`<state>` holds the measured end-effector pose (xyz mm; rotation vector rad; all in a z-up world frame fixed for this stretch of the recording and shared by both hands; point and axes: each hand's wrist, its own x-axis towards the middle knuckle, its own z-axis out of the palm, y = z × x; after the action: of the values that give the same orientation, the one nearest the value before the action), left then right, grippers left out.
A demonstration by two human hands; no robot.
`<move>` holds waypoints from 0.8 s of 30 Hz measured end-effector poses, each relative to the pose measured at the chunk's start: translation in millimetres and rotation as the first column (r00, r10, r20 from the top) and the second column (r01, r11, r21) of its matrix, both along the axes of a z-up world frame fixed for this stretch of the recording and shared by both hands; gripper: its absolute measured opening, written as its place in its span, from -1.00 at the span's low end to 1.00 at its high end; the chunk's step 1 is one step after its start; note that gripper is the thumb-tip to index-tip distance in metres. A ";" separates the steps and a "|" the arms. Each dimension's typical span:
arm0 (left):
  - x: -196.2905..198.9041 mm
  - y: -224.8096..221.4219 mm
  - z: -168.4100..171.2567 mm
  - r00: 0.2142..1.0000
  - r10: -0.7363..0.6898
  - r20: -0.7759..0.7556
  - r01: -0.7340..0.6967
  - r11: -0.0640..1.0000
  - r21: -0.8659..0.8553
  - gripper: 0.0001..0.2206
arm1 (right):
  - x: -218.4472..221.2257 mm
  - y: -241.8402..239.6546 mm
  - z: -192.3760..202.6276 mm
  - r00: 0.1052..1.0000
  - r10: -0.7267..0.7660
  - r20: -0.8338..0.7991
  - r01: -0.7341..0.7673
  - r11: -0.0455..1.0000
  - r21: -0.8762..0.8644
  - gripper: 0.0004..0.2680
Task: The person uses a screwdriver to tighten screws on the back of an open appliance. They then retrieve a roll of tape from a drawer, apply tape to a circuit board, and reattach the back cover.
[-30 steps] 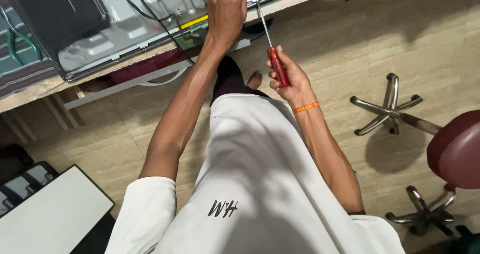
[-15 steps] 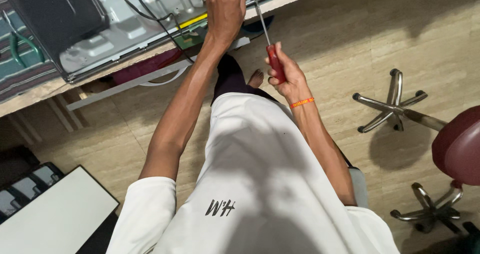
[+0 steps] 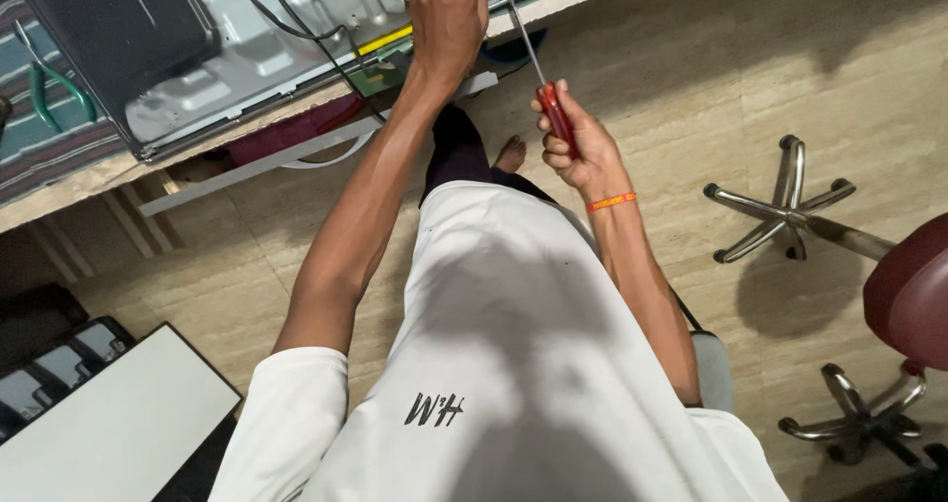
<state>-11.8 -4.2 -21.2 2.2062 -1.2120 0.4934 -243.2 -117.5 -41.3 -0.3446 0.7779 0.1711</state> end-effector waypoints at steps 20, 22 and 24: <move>0.0 3.1 -7.9 0.999 -0.023 0.037 0.024 0.999 -0.028 -0.74 | -2.5 12.0 14.7 0.998 -0.047 0.033 0.051 0.991 -0.123 -0.82; 3.3 -0.2 -4.5 0.999 -0.019 0.042 0.020 1.000 -0.021 -0.73 | 0.0 13.2 14.0 0.999 -0.033 -0.031 0.023 0.964 -0.266 -0.83; 2.0 -0.6 -2.4 1.000 -0.005 0.023 0.005 1.000 0.018 -0.72 | 2.7 14.8 11.5 0.990 -0.044 -0.130 -0.009 0.924 -0.383 -0.79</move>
<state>-9.8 -4.8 -23.6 2.2174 -1.2384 0.5090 -240.5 -102.7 -29.8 -0.7029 0.9516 0.0228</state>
